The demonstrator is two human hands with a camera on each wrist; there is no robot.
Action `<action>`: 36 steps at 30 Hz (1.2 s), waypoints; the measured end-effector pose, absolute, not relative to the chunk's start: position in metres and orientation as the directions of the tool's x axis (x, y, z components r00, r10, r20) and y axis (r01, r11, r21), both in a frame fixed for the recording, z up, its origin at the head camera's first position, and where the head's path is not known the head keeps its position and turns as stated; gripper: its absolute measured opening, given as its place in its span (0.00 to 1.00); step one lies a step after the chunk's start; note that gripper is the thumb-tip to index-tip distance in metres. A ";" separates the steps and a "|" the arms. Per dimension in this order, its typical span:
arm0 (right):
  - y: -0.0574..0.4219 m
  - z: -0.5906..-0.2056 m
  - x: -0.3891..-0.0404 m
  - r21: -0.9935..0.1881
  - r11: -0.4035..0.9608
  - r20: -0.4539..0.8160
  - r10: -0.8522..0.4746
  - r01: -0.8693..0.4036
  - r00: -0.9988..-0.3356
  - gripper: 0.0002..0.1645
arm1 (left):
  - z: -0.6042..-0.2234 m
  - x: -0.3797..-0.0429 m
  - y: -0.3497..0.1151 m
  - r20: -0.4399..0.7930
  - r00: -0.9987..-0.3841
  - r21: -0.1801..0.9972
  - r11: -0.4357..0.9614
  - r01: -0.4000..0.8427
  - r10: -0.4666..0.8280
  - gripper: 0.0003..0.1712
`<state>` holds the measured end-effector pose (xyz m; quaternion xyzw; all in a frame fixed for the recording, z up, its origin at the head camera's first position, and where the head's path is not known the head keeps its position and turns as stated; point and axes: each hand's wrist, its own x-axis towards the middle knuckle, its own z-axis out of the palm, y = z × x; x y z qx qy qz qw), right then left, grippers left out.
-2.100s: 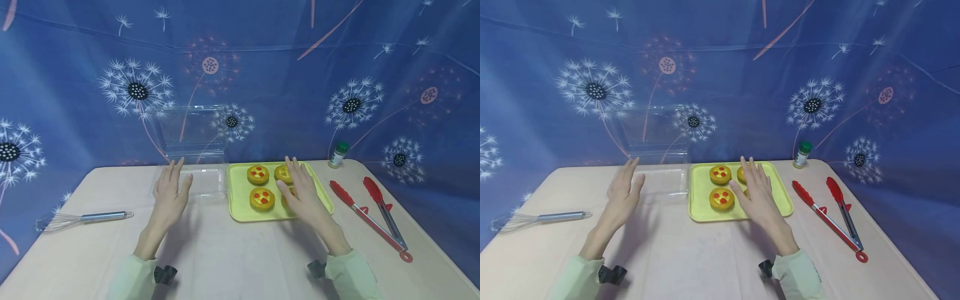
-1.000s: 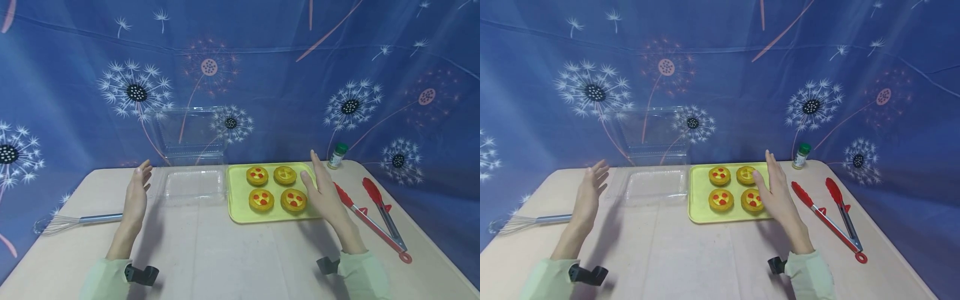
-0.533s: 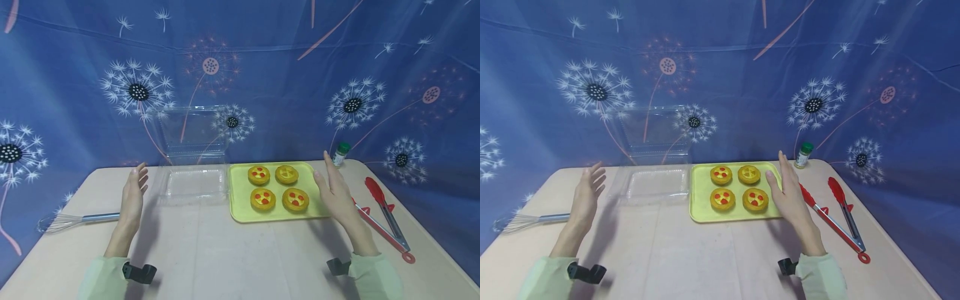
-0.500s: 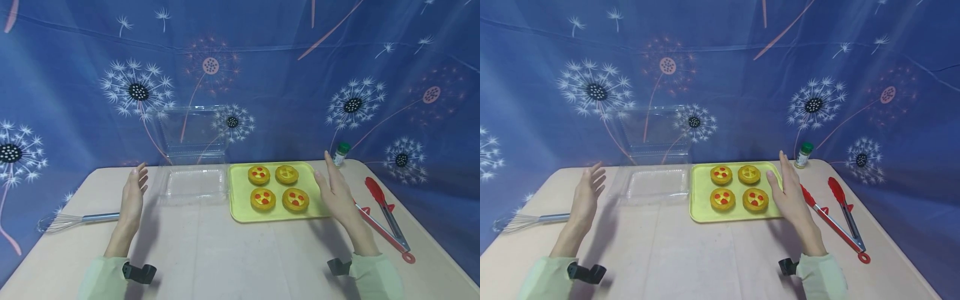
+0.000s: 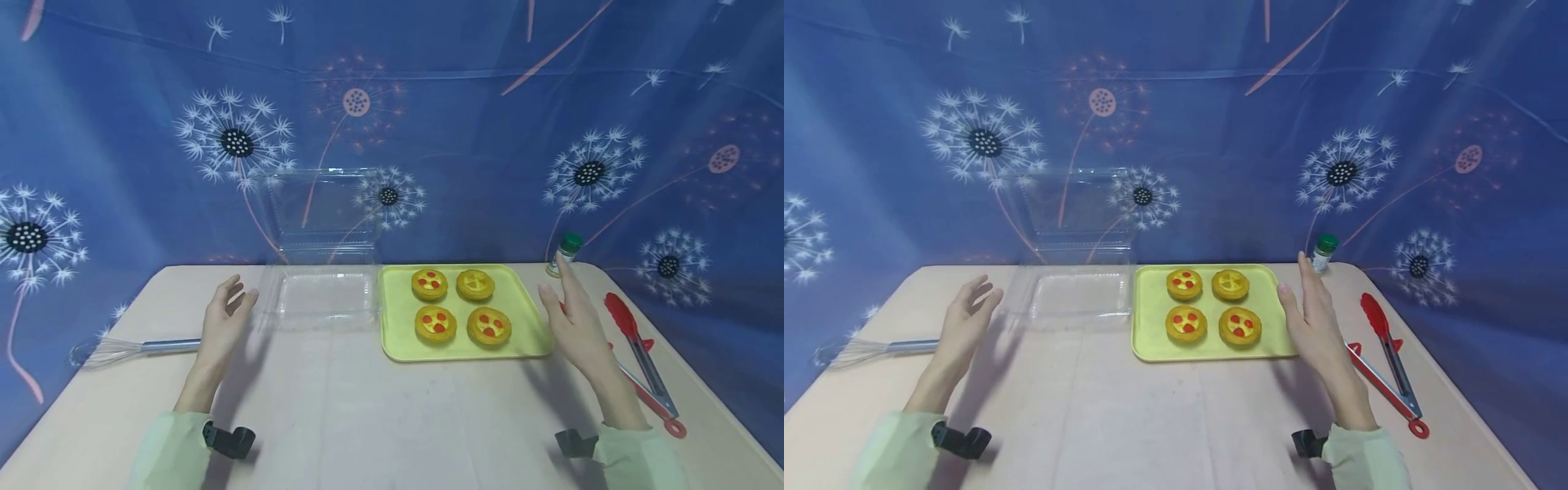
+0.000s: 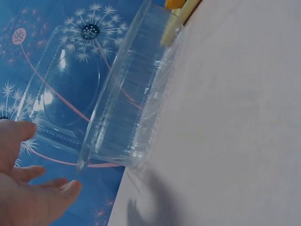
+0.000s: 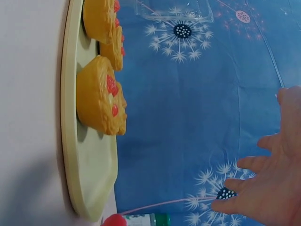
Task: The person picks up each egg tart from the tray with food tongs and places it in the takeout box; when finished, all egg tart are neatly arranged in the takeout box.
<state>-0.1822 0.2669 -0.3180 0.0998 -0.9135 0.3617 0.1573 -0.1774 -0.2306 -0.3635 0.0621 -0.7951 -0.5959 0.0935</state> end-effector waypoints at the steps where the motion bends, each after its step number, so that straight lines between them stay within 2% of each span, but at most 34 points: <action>1: 0.268 -0.318 -0.182 -0.629 0.718 0.362 -0.069 -0.298 -0.930 0.38 | -0.364 -0.178 -0.231 0.069 -0.976 0.958 0.287 0.008 -0.204 0.42; 6: 0.273 -0.318 -0.182 -0.627 0.717 0.365 -0.077 -0.306 -0.928 0.38 | -0.368 -0.179 -0.234 0.023 -0.980 0.952 0.303 -0.039 -0.199 0.43; 17: 0.286 -0.318 -0.181 -0.616 0.747 0.327 -0.045 -0.249 -0.944 0.39 | -0.374 -0.186 -0.234 -0.031 -0.974 0.928 0.355 -0.111 -0.224 0.33; 28: 0.308 -0.318 -0.175 -0.598 0.769 0.308 -0.039 -0.226 -0.950 0.40 | -0.381 -0.198 -0.228 -0.002 -0.949 0.948 0.301 -0.102 -0.314 0.25; 36: 0.315 -0.323 -0.180 -0.569 0.807 0.293 0.020 -0.157 -0.956 0.43 | -0.378 -0.196 -0.235 -0.051 -0.946 0.960 0.247 -0.135 -0.319 0.25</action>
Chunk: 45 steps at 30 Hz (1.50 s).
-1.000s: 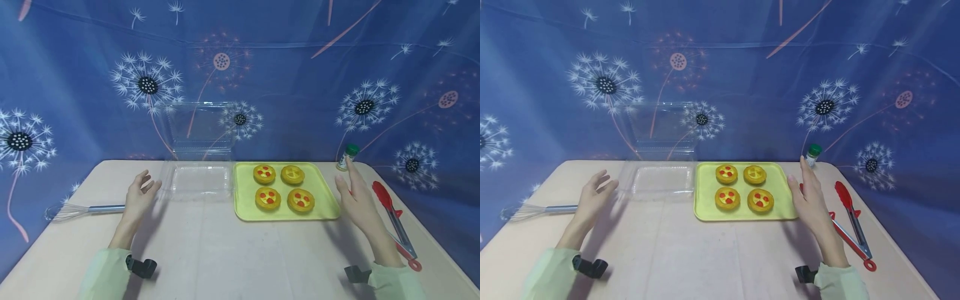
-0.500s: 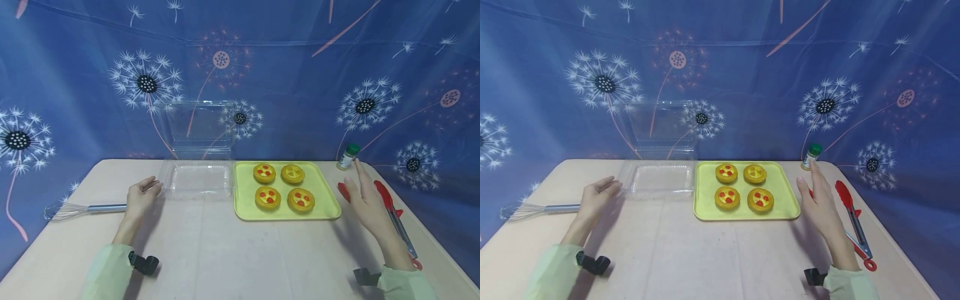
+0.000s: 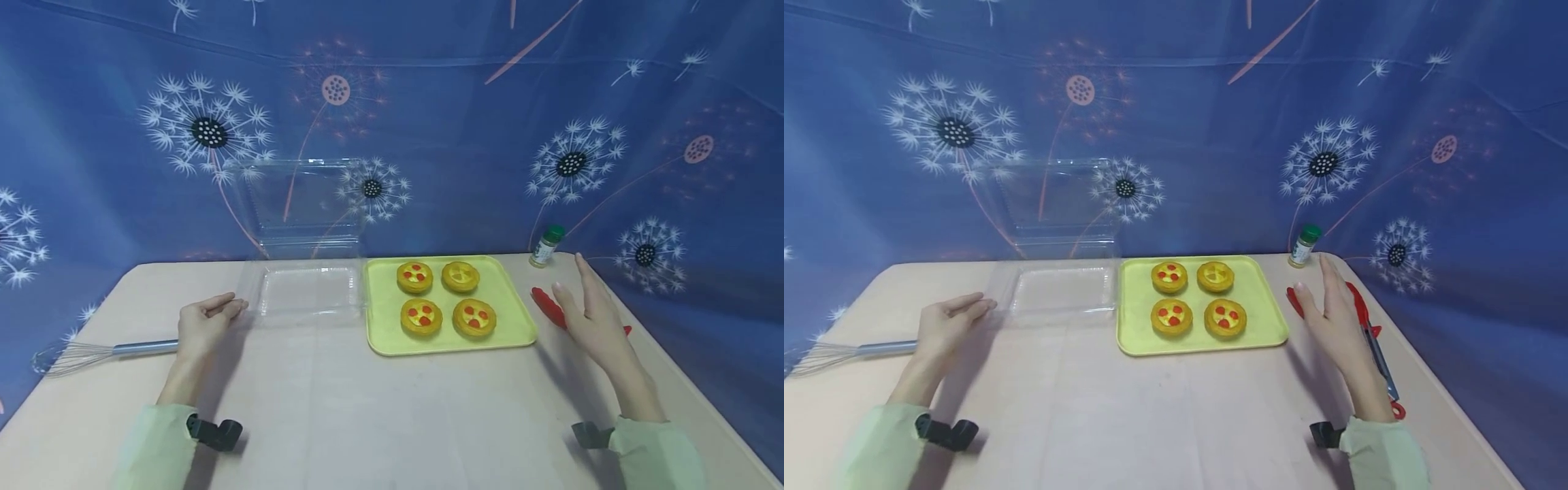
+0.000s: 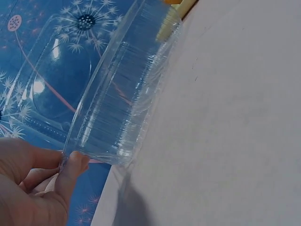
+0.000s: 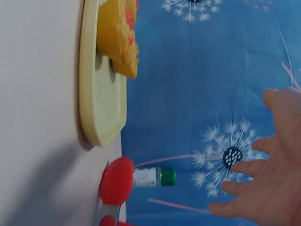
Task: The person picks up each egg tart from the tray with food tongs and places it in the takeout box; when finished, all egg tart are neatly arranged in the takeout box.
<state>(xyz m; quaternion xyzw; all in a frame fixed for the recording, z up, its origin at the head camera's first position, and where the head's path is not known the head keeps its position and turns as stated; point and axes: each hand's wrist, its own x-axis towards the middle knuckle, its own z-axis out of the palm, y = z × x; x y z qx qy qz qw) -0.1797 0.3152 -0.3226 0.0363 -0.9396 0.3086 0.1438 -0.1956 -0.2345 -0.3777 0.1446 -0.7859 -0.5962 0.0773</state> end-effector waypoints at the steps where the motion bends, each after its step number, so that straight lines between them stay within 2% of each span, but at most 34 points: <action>1: 0.318 -0.323 -0.179 -0.568 0.812 0.281 0.036 -0.136 -0.959 0.44 | -0.378 -0.196 -0.234 -0.064 -0.948 0.962 0.233 -0.142 -0.313 0.26; 13: 0.345 -0.334 -0.176 -0.575 0.804 0.121 0.268 0.152 -0.956 0.60 | -0.382 -0.195 -0.244 -0.167 -0.955 0.986 -0.059 -0.157 -0.244 0.35; 18: 0.362 -0.344 -0.176 -0.531 0.805 0.045 0.340 0.265 -0.939 0.66 | -0.383 -0.196 -0.244 -0.169 -0.959 0.985 -0.078 -0.155 -0.230 0.36; 25: 0.378 -0.358 -0.175 -0.448 0.787 -0.137 0.408 0.424 -0.903 0.75 | -0.385 -0.196 -0.243 -0.150 -0.965 0.985 -0.119 -0.127 -0.216 0.34; 30: 0.381 -0.363 -0.169 -0.432 0.768 -0.199 0.431 0.474 -0.880 0.71 | -0.390 -0.199 -0.244 -0.123 -0.971 0.988 -0.120 -0.100 -0.205 0.32; 33: 0.383 -0.364 -0.167 -0.410 0.764 -0.223 0.446 0.499 -0.867 0.64 | -0.393 -0.202 -0.247 -0.114 -0.970 0.991 -0.087 -0.097 -0.215 0.32; 35: 0.384 -0.366 -0.168 -0.385 0.767 -0.233 0.457 0.513 -0.859 0.60 | -0.395 -0.204 -0.248 -0.121 -0.965 0.992 -0.068 -0.108 -0.231 0.25; 37: 0.385 -0.368 -0.170 -0.375 0.758 -0.250 0.472 0.534 -0.845 0.58 | -0.396 -0.204 -0.249 -0.123 -0.965 0.992 -0.043 -0.116 -0.233 0.24; 40: 0.386 -0.371 -0.173 -0.350 0.768 -0.249 0.475 0.536 -0.844 0.56 | -0.393 -0.202 -0.248 -0.136 -0.963 0.991 -0.039 -0.130 -0.232 0.25; 42: 0.387 -0.373 -0.175 -0.334 0.776 -0.240 0.479 0.535 -0.845 0.52 | -0.390 -0.200 -0.246 -0.129 -0.967 0.992 -0.037 -0.124 -0.220 0.32; 45: 0.390 -0.373 -0.177 -0.314 0.787 -0.220 0.484 0.531 -0.847 0.49 | -0.399 -0.205 -0.250 -0.119 -0.968 0.992 -0.066 -0.107 -0.222 0.35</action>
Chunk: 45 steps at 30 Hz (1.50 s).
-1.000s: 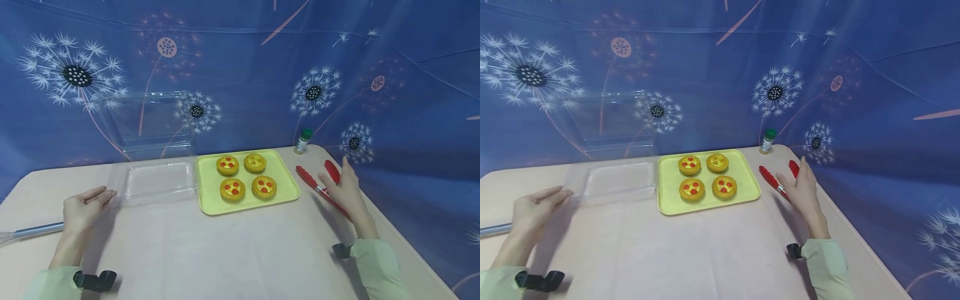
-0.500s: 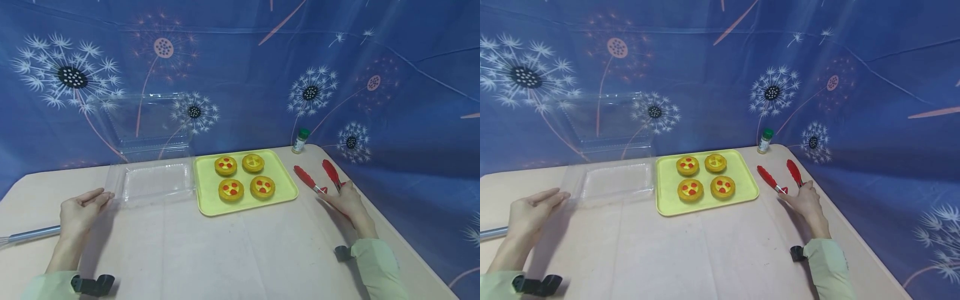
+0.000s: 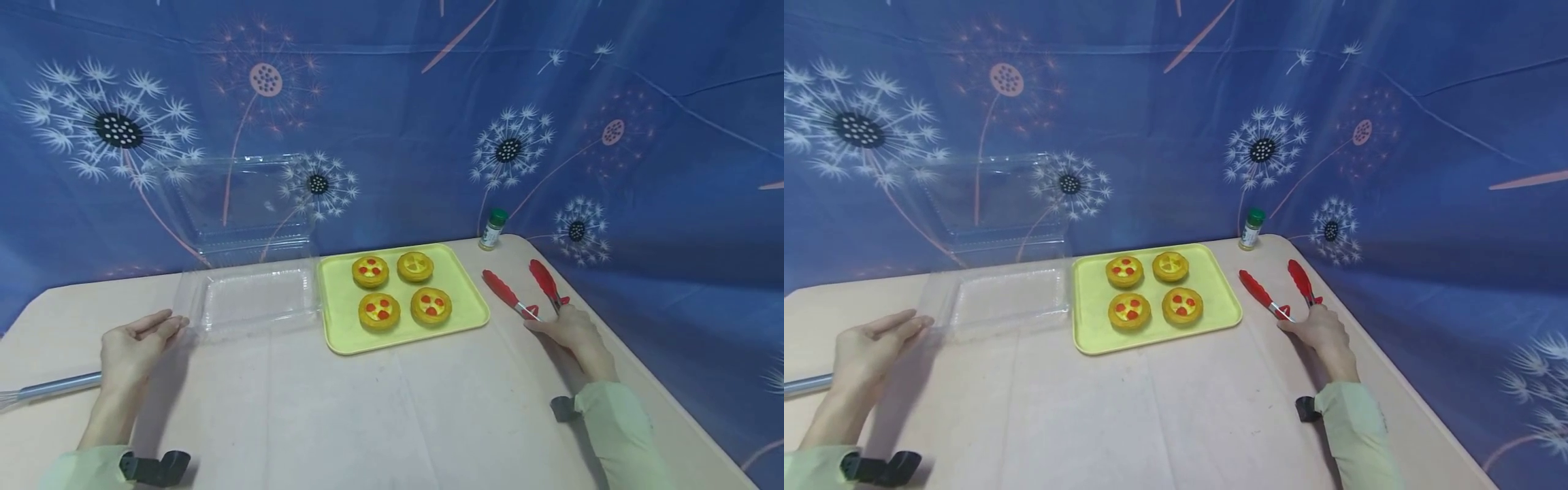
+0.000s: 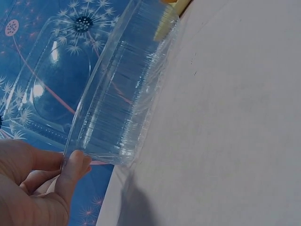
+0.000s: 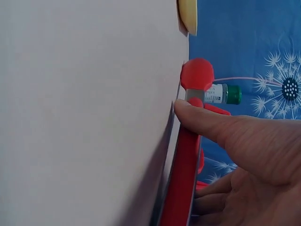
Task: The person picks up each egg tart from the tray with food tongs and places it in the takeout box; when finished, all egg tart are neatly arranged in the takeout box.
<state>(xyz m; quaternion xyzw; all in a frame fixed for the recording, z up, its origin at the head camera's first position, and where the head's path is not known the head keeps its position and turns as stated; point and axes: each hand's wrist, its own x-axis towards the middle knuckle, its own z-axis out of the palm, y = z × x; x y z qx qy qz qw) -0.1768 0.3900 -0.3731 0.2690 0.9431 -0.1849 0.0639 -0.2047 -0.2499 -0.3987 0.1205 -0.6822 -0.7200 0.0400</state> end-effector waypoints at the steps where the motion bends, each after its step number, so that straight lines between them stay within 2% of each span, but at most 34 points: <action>1: 0.391 -0.372 -0.178 -0.312 0.790 -0.214 0.482 0.527 -0.849 0.48 | -0.402 -0.206 -0.252 -0.117 -0.966 0.992 -0.061 -0.106 -0.230 0.32; 4: 0.393 -0.370 -0.179 -0.315 0.793 -0.209 0.478 0.522 -0.853 0.48 | -0.406 -0.209 -0.254 -0.118 -0.963 0.993 -0.034 -0.113 -0.244 0.31; 11: 0.400 -0.363 -0.181 -0.321 0.794 -0.232 0.463 0.517 -0.856 0.52 | -0.384 -0.196 -0.238 -0.131 -0.955 0.991 -0.036 -0.126 -0.265 0.31; 17: 0.401 -0.357 -0.178 -0.383 0.785 -0.229 0.430 0.487 -0.873 0.49 | -0.382 -0.193 -0.237 -0.122 -0.951 0.981 0.111 -0.159 -0.283 0.28; 23: 0.391 -0.347 -0.181 -0.458 0.804 -0.136 0.359 0.380 -0.924 0.45 | -0.383 -0.193 -0.237 -0.122 -0.944 0.972 0.157 -0.176 -0.305 0.27; 29: 0.365 -0.330 -0.188 -0.507 0.827 -0.039 0.258 0.242 -0.965 0.54 | -0.382 -0.192 -0.235 -0.112 -0.946 0.974 0.156 -0.165 -0.304 0.28; 35: 0.340 -0.318 -0.189 -0.518 0.846 0.021 0.161 0.127 -0.987 0.42 | -0.381 -0.193 -0.231 -0.098 -0.943 0.972 0.175 -0.160 -0.317 0.27; 45: 0.316 -0.308 -0.204 -0.467 0.884 0.057 0.012 -0.016 -0.998 0.33 | -0.382 -0.191 -0.231 -0.116 -0.936 0.964 0.190 -0.187 -0.331 0.26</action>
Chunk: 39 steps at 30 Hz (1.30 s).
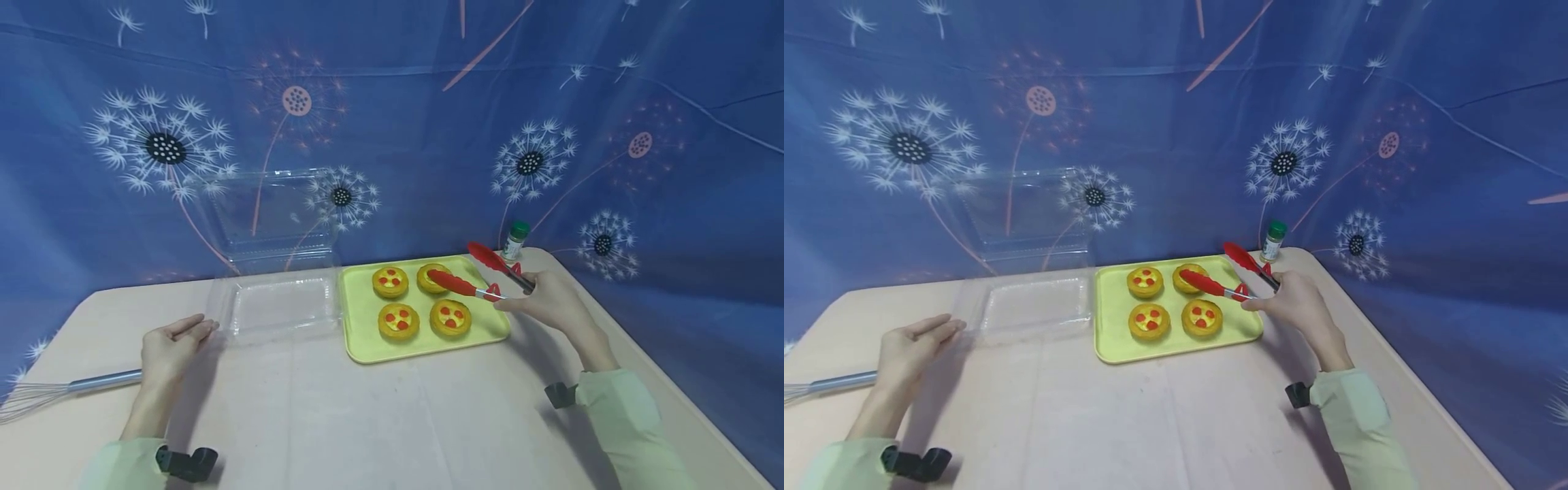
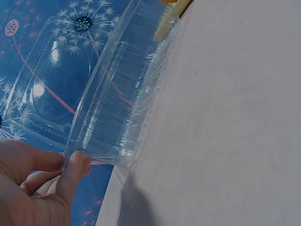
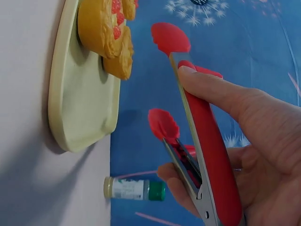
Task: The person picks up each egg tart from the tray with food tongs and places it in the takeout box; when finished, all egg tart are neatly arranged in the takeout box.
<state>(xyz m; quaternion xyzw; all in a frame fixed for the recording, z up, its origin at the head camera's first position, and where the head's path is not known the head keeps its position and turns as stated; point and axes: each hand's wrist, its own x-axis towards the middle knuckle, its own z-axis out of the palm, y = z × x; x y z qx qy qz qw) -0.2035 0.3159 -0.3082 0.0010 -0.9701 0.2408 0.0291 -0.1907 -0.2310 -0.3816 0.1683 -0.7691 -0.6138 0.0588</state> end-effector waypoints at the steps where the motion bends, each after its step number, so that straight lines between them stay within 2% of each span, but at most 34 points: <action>1: 0.314 -0.308 -0.205 -0.454 0.890 0.068 -0.001 -0.032 -0.998 0.33 | -0.382 -0.191 -0.231 -0.115 -0.937 0.964 0.191 -0.186 -0.331 0.26; 6: 0.306 -0.306 -0.212 -0.406 0.911 0.083 -0.046 -0.076 -0.995 0.36 | -0.381 -0.192 -0.231 -0.122 -0.938 0.968 0.169 -0.185 -0.323 0.26; 10: 0.301 -0.306 -0.218 -0.366 0.926 0.092 -0.059 -0.089 -0.994 0.31 | -0.379 -0.191 -0.230 -0.135 -0.940 0.965 0.175 -0.197 -0.314 0.26; 14: 0.298 -0.305 -0.223 -0.355 0.932 0.069 -0.052 -0.074 -0.996 0.38 | -0.378 -0.190 -0.229 -0.142 -0.942 0.971 0.141 -0.191 -0.303 0.27; 18: 0.296 -0.305 -0.227 -0.326 0.944 0.035 -0.041 -0.051 -0.999 0.29 | -0.379 -0.191 -0.228 -0.143 -0.944 0.974 0.130 -0.188 -0.296 0.27; 21: 0.295 -0.305 -0.230 -0.300 0.952 0.029 -0.046 -0.053 -0.999 0.32 | -0.379 -0.192 -0.227 -0.140 -0.943 0.970 0.151 -0.192 -0.301 0.27; 27: 0.291 -0.303 -0.239 -0.311 0.948 0.012 -0.060 -0.061 -0.998 0.26 | -0.379 -0.189 -0.228 -0.143 -0.938 0.965 0.167 -0.203 -0.315 0.26; 35: 0.288 -0.298 -0.242 -0.284 0.957 -0.005 -0.069 -0.065 -0.998 0.37 | -0.382 -0.189 -0.229 -0.125 -0.935 0.966 0.174 -0.191 -0.332 0.26; 39: 0.286 -0.297 -0.241 -0.280 0.958 -0.002 -0.070 -0.067 -0.998 0.37 | -0.384 -0.190 -0.228 -0.119 -0.930 0.975 0.139 -0.176 -0.348 0.26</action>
